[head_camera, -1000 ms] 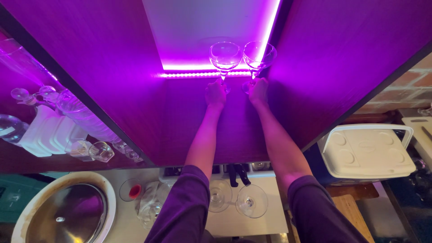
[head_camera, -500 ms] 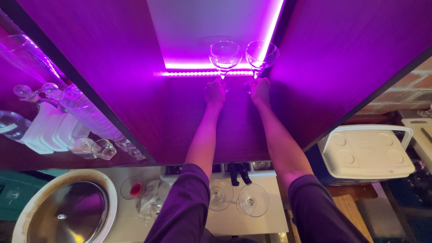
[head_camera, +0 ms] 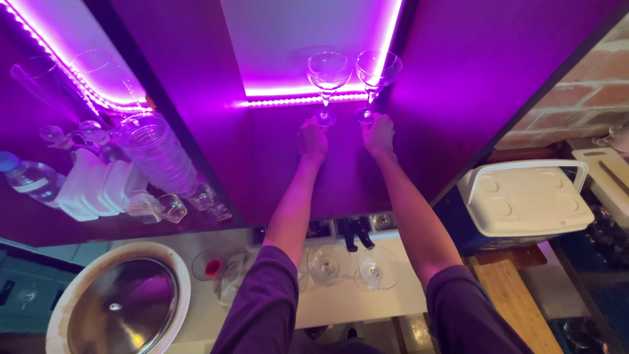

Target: Organize silverware in a drawer, inspect a knife and tweezers at a prep station, and arrange various glasses on a shelf under purple lighting.

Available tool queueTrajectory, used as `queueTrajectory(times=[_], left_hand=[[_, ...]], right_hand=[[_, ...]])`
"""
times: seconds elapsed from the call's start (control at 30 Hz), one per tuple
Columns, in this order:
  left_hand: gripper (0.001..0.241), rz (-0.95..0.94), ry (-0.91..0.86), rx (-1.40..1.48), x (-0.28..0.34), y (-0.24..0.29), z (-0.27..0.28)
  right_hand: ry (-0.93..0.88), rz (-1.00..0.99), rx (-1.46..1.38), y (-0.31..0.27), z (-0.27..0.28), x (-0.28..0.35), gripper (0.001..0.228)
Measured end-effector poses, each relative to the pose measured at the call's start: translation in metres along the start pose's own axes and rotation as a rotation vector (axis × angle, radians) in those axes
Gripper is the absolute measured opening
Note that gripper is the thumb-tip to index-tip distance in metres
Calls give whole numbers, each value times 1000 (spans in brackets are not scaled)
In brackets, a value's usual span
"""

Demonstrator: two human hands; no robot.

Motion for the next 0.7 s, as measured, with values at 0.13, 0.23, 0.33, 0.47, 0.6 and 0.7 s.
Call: queueTrajectory(times=[0.13, 0.23, 0.33, 0.47, 0.6, 0.7], left_hand=[[39, -85, 55, 58, 34, 27, 43], [41, -147, 93, 186, 82, 66, 102], [39, -202, 112, 441, 146, 109, 175], [31, -278, 95, 611, 256, 128, 249], [27, -110, 100, 593, 333, 87, 258], [28, 95, 126, 482, 382, 37, 255]], right_hand=[[-13, 7, 1, -45, 43, 40, 38], [6, 53, -22, -70, 70, 81, 34], [67, 228, -199, -124, 126, 139, 27], [-132, 89, -457, -149, 162, 225, 21], [-367, 0, -540, -132, 149, 296, 19], [-457, 4, -597, -120, 146, 329, 19]])
Point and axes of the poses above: each hand's wrist, its own x-axis away from the middle knuckle, its own z-axis out of the back of the hand, y = z × x, the point moved 7 cm from there along -x, towards the middle knuckle, and after that the axes turned 1 degree about y, right-handed, at the moved point
